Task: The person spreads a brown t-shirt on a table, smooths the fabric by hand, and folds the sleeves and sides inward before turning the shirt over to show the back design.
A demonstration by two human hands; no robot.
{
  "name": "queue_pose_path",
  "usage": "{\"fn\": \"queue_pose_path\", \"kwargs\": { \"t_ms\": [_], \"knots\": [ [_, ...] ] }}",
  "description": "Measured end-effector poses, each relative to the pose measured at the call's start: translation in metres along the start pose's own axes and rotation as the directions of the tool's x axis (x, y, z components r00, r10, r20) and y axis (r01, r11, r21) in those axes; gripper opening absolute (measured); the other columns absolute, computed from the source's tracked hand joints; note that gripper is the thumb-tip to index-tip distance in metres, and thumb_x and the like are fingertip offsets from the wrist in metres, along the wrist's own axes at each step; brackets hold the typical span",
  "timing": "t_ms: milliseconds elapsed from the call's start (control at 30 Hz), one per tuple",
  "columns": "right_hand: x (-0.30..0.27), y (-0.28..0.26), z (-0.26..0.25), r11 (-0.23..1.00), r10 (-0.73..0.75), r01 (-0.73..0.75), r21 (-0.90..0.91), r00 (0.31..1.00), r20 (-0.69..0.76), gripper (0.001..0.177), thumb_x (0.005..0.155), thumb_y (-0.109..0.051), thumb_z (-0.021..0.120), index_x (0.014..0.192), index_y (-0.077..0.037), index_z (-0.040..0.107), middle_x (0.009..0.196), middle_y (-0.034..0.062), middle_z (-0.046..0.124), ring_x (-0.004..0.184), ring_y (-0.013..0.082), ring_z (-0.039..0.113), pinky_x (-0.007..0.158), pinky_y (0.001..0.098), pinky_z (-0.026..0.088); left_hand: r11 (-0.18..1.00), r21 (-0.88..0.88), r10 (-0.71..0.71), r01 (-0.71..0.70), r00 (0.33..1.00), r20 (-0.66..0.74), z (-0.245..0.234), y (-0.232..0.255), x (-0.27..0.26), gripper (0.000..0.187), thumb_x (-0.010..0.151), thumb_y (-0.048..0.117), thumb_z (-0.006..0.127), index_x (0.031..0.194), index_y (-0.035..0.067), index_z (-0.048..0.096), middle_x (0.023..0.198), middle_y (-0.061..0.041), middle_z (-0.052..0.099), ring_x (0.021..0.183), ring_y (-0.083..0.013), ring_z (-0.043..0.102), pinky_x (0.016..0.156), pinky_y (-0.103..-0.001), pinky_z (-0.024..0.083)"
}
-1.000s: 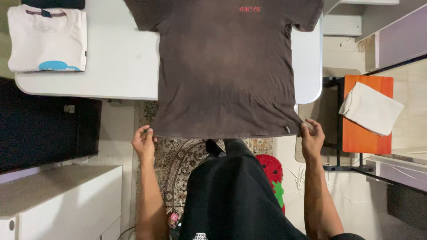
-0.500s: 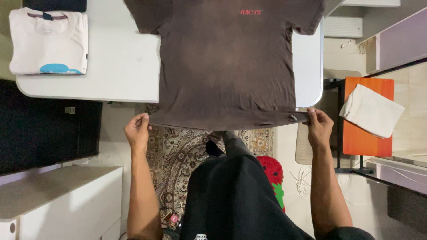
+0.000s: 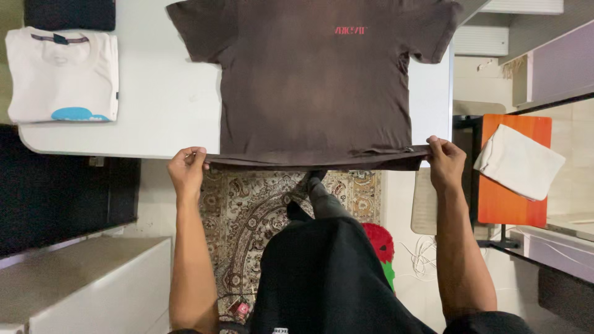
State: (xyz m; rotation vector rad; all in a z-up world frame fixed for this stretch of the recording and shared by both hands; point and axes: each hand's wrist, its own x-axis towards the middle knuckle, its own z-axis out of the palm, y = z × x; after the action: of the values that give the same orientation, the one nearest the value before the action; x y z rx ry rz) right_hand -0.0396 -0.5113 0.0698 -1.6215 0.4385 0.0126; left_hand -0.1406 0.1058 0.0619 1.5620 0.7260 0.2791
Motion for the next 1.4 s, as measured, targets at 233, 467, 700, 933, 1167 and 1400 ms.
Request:
{"fn": "queue_pose_path", "kwargs": {
  "t_ms": [233, 467, 700, 933, 1167, 1400],
  "knots": [
    [0.054, -0.010, 0.026, 0.996, 0.092, -0.092, 0.011, 0.996, 0.001, 0.024, 0.102, -0.018, 0.070, 0.100, 0.005, 0.069, 0.083, 0.0048, 0.068, 0.069, 0.0085, 0.062, 0.064, 0.0230, 0.053, 1.000, -0.016, -0.010, 0.011, 0.999, 0.050, 0.027, 0.004, 0.052, 0.016, 0.096, 0.004, 0.074, 0.105, -0.007, 0.068, 0.079, -0.010, 0.071, 0.064, -0.0120, 0.064, 0.058, -0.024, 0.051],
    [0.117, 0.016, 0.041, 0.992, 0.122, -0.122, -0.029, 0.992, -0.025, 0.027, 0.101, -0.018, 0.073, 0.096, 0.008, 0.070, 0.075, 0.0052, 0.064, 0.062, 0.0096, 0.056, 0.057, 0.0240, 0.049, 0.998, 0.040, -0.045, 0.043, 0.998, 0.046, 0.050, 0.003, 0.097, 0.016, 0.095, 0.005, 0.074, 0.102, -0.007, 0.068, 0.080, -0.010, 0.072, 0.067, -0.0128, 0.068, 0.059, -0.025, 0.053],
    [0.133, 0.015, 0.046, 0.963, 0.257, -0.257, -0.077, 0.966, -0.010, 0.031, 0.104, -0.022, 0.070, 0.104, 0.009, 0.069, 0.080, 0.0093, 0.068, 0.064, 0.0142, 0.063, 0.056, 0.0263, 0.049, 0.965, 0.122, -0.249, 0.234, 0.959, 0.134, 0.057, 0.000, 0.119, 0.019, 0.097, 0.014, 0.073, 0.103, -0.004, 0.071, 0.084, -0.008, 0.072, 0.064, -0.0115, 0.061, 0.059, -0.025, 0.050],
    [0.121, -0.002, 0.034, 0.972, 0.188, -0.142, -0.190, 0.949, 0.254, 0.035, 0.096, -0.002, 0.064, 0.129, 0.010, 0.063, 0.101, 0.0142, 0.073, 0.087, 0.0182, 0.072, 0.071, 0.0285, 0.060, 0.906, 0.411, -0.009, -0.103, 0.965, 0.261, 0.045, -0.015, 0.128, 0.028, 0.091, 0.007, 0.078, 0.118, -0.002, 0.073, 0.093, -0.008, 0.072, 0.080, -0.0097, 0.064, 0.072, -0.025, 0.053],
    [0.127, 0.009, 0.040, 0.971, 0.179, -0.144, -0.193, 0.968, 0.176, 0.021, 0.103, -0.007, 0.065, 0.115, 0.010, 0.066, 0.094, 0.0143, 0.072, 0.079, 0.0179, 0.072, 0.066, 0.0298, 0.061, 0.884, 0.462, -0.088, -0.070, 0.946, 0.311, 0.043, -0.006, 0.134, 0.027, 0.089, 0.004, 0.073, 0.115, 0.000, 0.073, 0.091, -0.006, 0.073, 0.075, -0.0111, 0.065, 0.070, -0.028, 0.055],
    [0.132, 0.017, 0.043, 0.965, 0.167, -0.152, -0.214, 0.984, 0.055, 0.025, 0.105, -0.014, 0.067, 0.105, 0.011, 0.068, 0.082, 0.0136, 0.070, 0.063, 0.0162, 0.068, 0.054, 0.0288, 0.058, 0.834, 0.535, 0.014, -0.135, 0.975, 0.224, 0.046, -0.011, 0.145, 0.012, 0.094, 0.012, 0.077, 0.100, 0.001, 0.076, 0.085, -0.005, 0.074, 0.074, -0.0109, 0.064, 0.070, -0.028, 0.053]
  ]
}}
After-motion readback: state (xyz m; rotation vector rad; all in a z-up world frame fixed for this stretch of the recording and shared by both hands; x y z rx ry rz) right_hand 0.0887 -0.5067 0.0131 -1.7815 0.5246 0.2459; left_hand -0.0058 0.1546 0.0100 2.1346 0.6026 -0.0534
